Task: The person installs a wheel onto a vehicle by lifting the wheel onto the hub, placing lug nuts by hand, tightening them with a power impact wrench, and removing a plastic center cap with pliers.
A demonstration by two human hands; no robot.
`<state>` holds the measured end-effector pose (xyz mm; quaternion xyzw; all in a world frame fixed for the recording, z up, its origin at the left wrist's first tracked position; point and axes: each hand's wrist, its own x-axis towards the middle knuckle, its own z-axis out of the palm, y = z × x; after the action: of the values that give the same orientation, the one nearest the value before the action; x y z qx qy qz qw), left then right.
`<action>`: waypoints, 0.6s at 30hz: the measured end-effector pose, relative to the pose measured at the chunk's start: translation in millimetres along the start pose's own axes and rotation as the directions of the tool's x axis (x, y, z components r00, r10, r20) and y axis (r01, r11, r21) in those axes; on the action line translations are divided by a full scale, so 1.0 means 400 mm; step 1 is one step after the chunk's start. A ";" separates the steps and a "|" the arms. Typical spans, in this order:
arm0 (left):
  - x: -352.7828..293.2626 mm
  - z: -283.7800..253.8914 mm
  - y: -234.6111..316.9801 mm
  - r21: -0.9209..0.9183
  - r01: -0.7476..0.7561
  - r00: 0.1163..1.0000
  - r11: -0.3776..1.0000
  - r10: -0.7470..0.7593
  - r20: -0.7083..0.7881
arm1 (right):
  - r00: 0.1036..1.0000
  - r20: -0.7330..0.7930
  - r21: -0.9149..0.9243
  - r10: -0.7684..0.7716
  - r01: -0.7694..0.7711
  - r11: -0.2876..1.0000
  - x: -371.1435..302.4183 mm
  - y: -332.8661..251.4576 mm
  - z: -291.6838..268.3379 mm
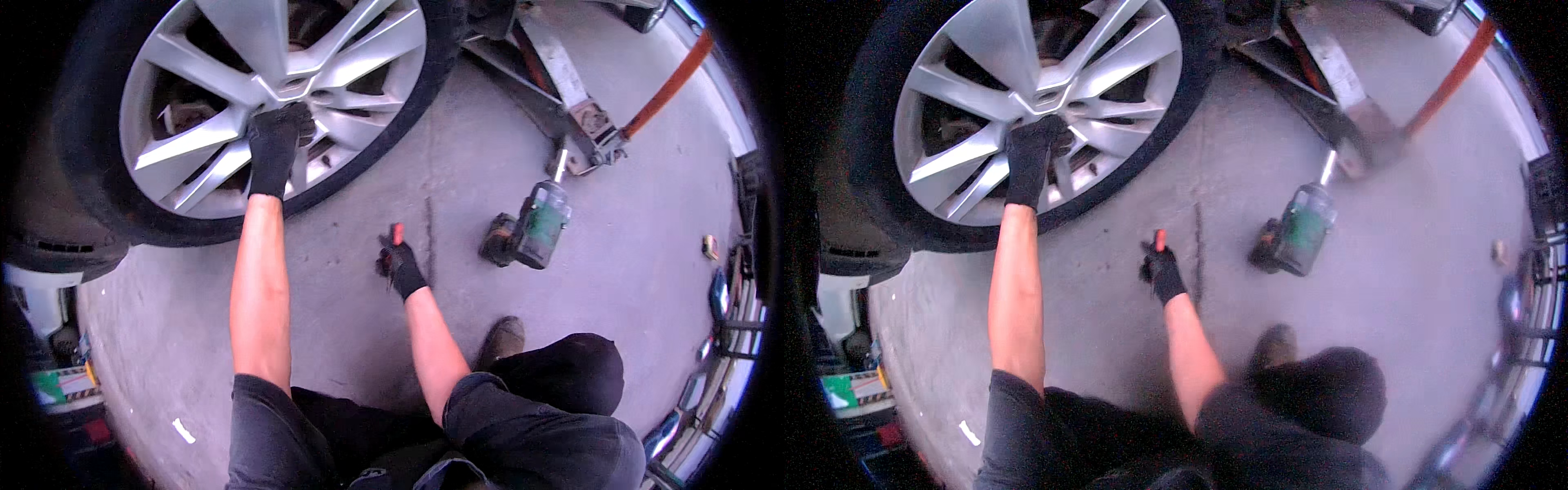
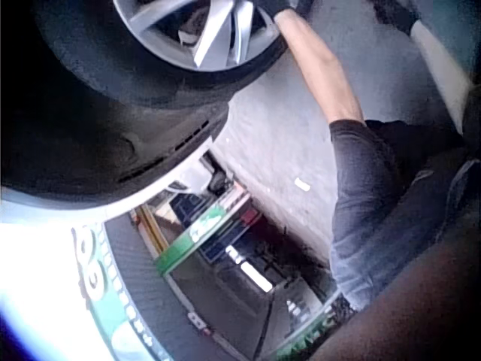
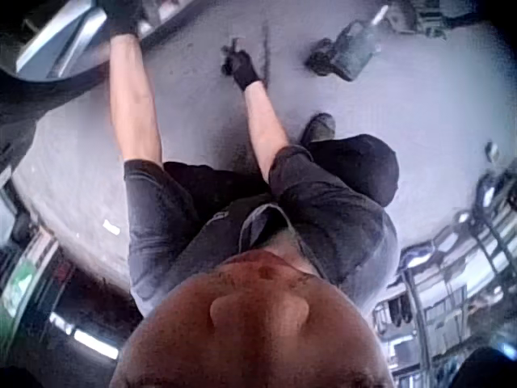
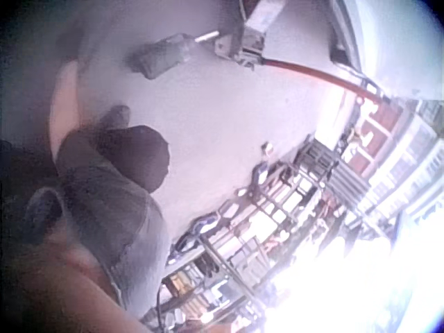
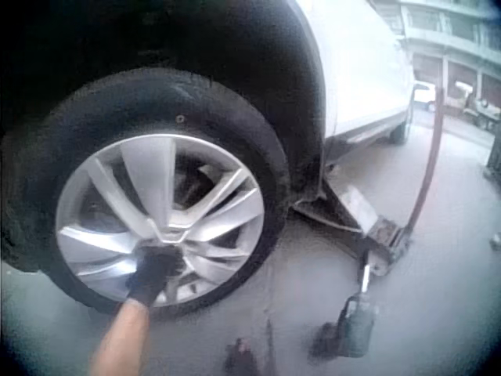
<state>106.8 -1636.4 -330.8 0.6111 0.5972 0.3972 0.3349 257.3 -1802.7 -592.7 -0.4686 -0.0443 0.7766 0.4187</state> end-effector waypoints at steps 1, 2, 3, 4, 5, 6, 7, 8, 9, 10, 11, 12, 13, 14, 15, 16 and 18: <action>-0.001 0.004 -0.010 0.388 -0.110 0.994 0.915 0.104 0.036 | 0.991 -0.075 -0.151 -0.115 0.102 0.983 -0.026 0.009 0.030; 0.006 0.030 -0.017 0.695 -0.219 0.974 0.685 0.195 0.115 | 0.982 -0.082 -0.186 -0.171 0.154 0.970 -0.024 -0.001 0.026; -0.030 0.027 -0.094 0.716 -0.292 0.948 0.634 0.093 0.304 | 0.967 -0.057 -0.183 -0.248 0.234 0.955 -0.063 -0.012 0.078; -0.068 0.083 -0.145 0.575 -0.306 0.895 0.759 0.023 0.446 | 0.943 -0.059 -0.150 -0.327 0.315 0.937 -0.063 -0.031 0.086; -0.125 0.160 -0.188 0.271 0.007 0.842 0.962 -0.152 0.518 | 0.952 -0.019 -0.051 -0.306 0.304 0.951 -0.057 -0.059 0.075; -0.193 0.215 -0.216 -0.129 0.532 0.734 0.837 -0.380 0.563 | 0.965 0.050 -0.286 -0.257 0.260 0.922 -0.073 -0.105 0.080; -0.257 0.253 -0.237 -0.331 0.721 0.659 0.609 -0.456 0.598 | 0.905 0.029 -0.696 -0.424 0.322 0.642 -0.109 -0.138 0.111; -0.280 0.273 -0.285 -0.514 0.740 0.672 0.434 -0.434 0.601 | 0.824 0.104 -0.941 -0.557 0.263 0.213 -0.161 -0.164 0.175; -0.278 0.255 -0.287 -0.547 0.689 0.722 0.476 -0.385 0.574 | 0.730 0.208 -0.864 -0.651 0.449 0.227 -0.226 -0.207 0.229; -0.296 0.242 -0.296 -0.564 0.656 0.750 0.501 -0.350 0.562 | 0.627 0.266 -0.765 -0.732 0.599 0.236 -0.302 -0.239 0.255; -0.317 0.251 -0.294 -0.568 0.640 0.759 0.517 -0.314 0.570 | 0.625 0.026 -0.408 -0.780 0.719 0.563 -0.362 -0.277 0.251; -0.318 0.243 -0.257 -0.540 0.728 0.676 0.421 -0.314 0.666 | 0.514 -0.124 -0.452 -0.849 0.732 0.509 -0.421 -0.364 0.230; -0.308 0.243 -0.192 -0.494 0.809 0.580 0.319 -0.292 0.761 | 0.373 -0.278 -0.516 -0.885 0.719 0.465 -0.483 -0.453 0.199; -0.312 0.240 -0.141 -0.433 0.876 0.478 0.212 -0.270 0.836 | 0.238 -0.235 -0.824 -0.942 0.466 0.323 -0.518 -0.544 0.144; -0.342 0.254 -0.150 -0.442 0.876 0.482 0.193 -0.368 0.795 | 0.107 -0.178 -0.976 -0.978 0.106 0.189 -0.549 -0.631 0.100; -0.371 0.276 -0.147 -0.387 0.886 0.463 0.255 -0.435 0.772 | 0.083 -0.212 -0.970 -0.974 -0.142 0.199 -0.534 -0.669 0.034; -0.424 0.299 -0.120 -0.241 0.892 0.432 0.381 -0.569 0.699 | 0.406 -0.366 -0.930 -0.837 -0.204 0.307 -0.466 -0.633 -0.091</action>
<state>195.3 -1794.6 -442.8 0.2065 0.5440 0.1809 0.7929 478.3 -1780.0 -367.3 -0.8936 -0.3555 0.1470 0.2314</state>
